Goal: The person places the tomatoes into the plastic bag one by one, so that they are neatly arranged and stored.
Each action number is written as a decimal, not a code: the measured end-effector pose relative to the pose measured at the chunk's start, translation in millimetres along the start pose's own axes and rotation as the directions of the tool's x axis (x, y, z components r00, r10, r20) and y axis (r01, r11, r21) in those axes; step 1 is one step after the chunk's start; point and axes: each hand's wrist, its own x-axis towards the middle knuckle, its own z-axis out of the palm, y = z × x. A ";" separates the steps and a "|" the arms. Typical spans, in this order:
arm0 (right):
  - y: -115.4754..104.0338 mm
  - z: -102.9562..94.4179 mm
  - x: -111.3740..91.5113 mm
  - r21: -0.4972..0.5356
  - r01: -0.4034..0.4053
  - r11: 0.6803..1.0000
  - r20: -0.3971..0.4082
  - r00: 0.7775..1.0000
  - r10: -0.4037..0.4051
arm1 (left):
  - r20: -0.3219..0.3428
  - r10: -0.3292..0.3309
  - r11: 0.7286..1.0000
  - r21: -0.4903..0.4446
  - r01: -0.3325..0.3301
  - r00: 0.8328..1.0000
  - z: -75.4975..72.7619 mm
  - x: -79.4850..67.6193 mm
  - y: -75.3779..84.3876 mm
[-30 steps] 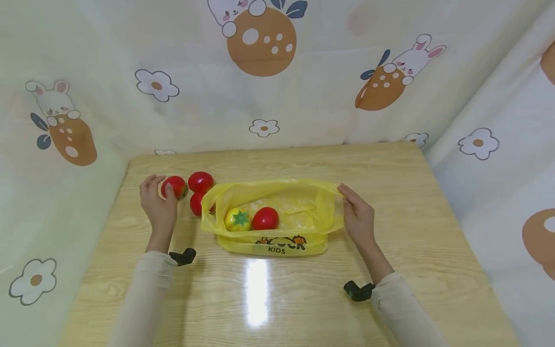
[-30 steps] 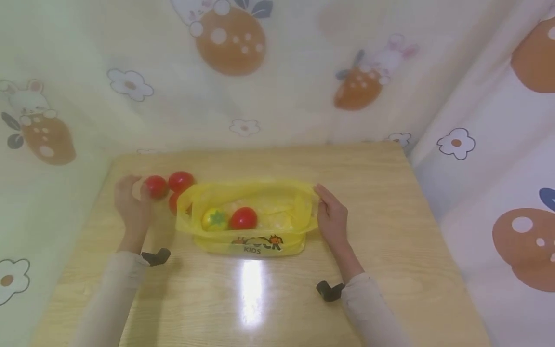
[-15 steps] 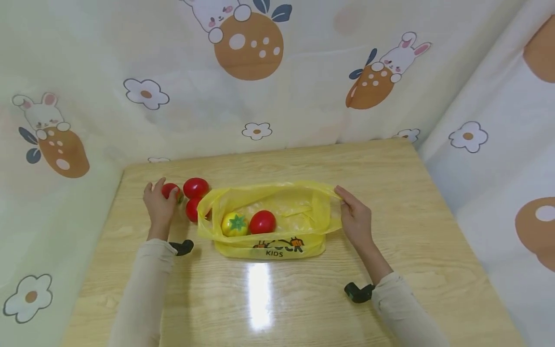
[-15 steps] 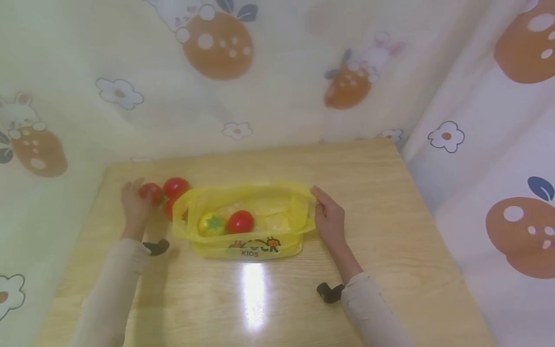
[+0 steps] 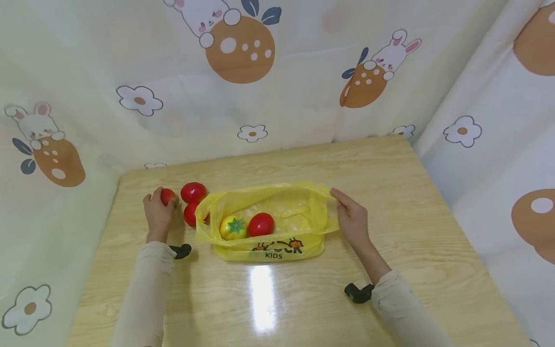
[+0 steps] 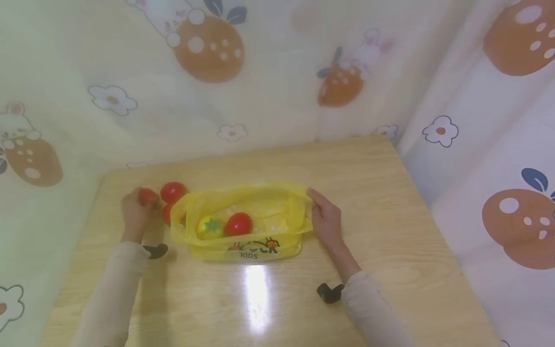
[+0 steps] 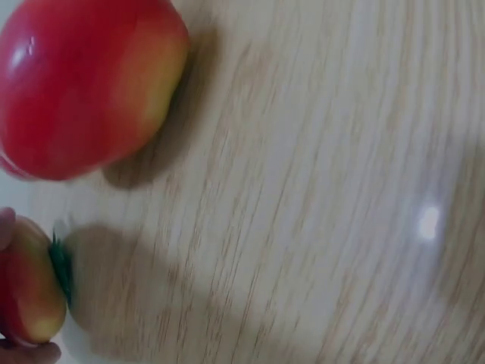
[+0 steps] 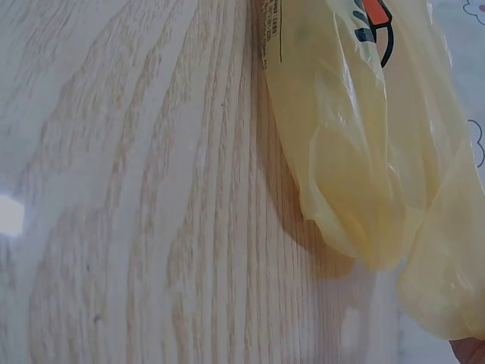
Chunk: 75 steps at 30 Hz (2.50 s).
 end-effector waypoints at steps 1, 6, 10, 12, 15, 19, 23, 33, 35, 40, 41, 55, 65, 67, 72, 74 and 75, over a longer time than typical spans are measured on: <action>1.1 0.2 -0.4 -0.007 0.006 1.000 -0.001 1.000 -0.006 | 0.003 0.005 1.000 0.011 -0.005 1.000 0.0 0.3 -1.4; 3.9 1.6 -1.7 -0.002 0.023 1.000 0.003 1.000 -0.023 | -0.015 0.046 0.999 0.029 -0.045 0.999 -0.2 -0.5 -6.4; 2.4 1.8 -0.4 -0.010 0.012 1.000 0.003 1.000 -0.012 | -0.039 0.087 0.996 0.029 -0.086 0.995 0.3 0.1 -7.3; 0.8 1.5 0.5 -0.020 0.004 1.000 0.002 1.000 -0.004 | -0.061 0.101 0.995 0.023 -0.100 0.993 0.5 1.9 -7.7; -1.8 1.1 1.6 -0.015 -0.006 1.000 0.006 1.000 0.006 | -0.124 0.121 0.992 -0.009 -0.123 0.985 -1.2 6.2 -5.1; -4.7 0.4 3.9 0.003 -0.013 1.000 0.014 1.000 0.013 | -0.206 0.124 0.985 -0.089 -0.145 0.971 -10.8 9.6 13.5; -5.6 0.2 4.7 0.009 -0.021 1.000 0.019 1.000 0.021 | -0.250 0.143 0.966 -0.175 -0.190 0.958 -19.6 5.2 42.3; -4.7 -3.1 1.5 -0.020 -0.050 0.999 0.030 0.998 0.050 | -0.237 0.179 0.882 -0.391 -0.262 0.955 -23.3 -23.8 117.0; -4.8 -3.3 1.2 -0.006 -0.045 0.999 0.029 0.999 0.045 | -0.230 0.190 0.853 -0.443 -0.276 0.955 -24.7 -28.8 129.9; -4.7 -1.1 0.8 0.005 -0.039 0.999 0.029 0.999 0.039 | -0.179 0.217 0.806 -0.522 -0.280 0.960 -30.7 -42.8 152.4; -4.7 -0.7 0.7 0.004 -0.037 0.999 0.029 0.999 0.037 | -0.167 0.224 0.801 -0.529 -0.278 0.960 -31.7 -45.4 154.7; -8.8 7.9 -0.7 -0.035 0.044 0.998 0.029 0.999 -0.043 | -0.151 0.543 0.744 -0.370 -0.557 0.826 -12.0 -67.3 177.4; -11.3 7.7 -2.9 -0.016 0.038 0.999 0.018 0.999 -0.038 | -0.052 0.654 0.707 -0.314 -0.634 0.755 7.5 -82.1 185.9; -11.0 7.2 -2.9 -0.024 0.047 0.999 0.017 0.999 -0.047 | -0.041 0.663 0.700 -0.319 -0.639 0.747 11.7 -83.7 186.8; -11.8 7.1 -4.5 -0.027 0.062 0.998 0.030 0.998 -0.061 | 0.002 0.690 0.683 -0.334 -0.650 0.724 26.1 -86.8 190.4; -13.2 7.5 -5.6 -0.023 0.058 0.998 0.032 0.998 -0.058 | 0.032 0.696 0.682 -0.341 -0.647 0.717 31.6 -88.6 191.7; -13.4 7.7 -5.7 -0.024 0.060 0.998 0.030 0.998 -0.059 | 0.046 0.698 0.683 -0.345 -0.644 0.715 33.7 -89.9 192.2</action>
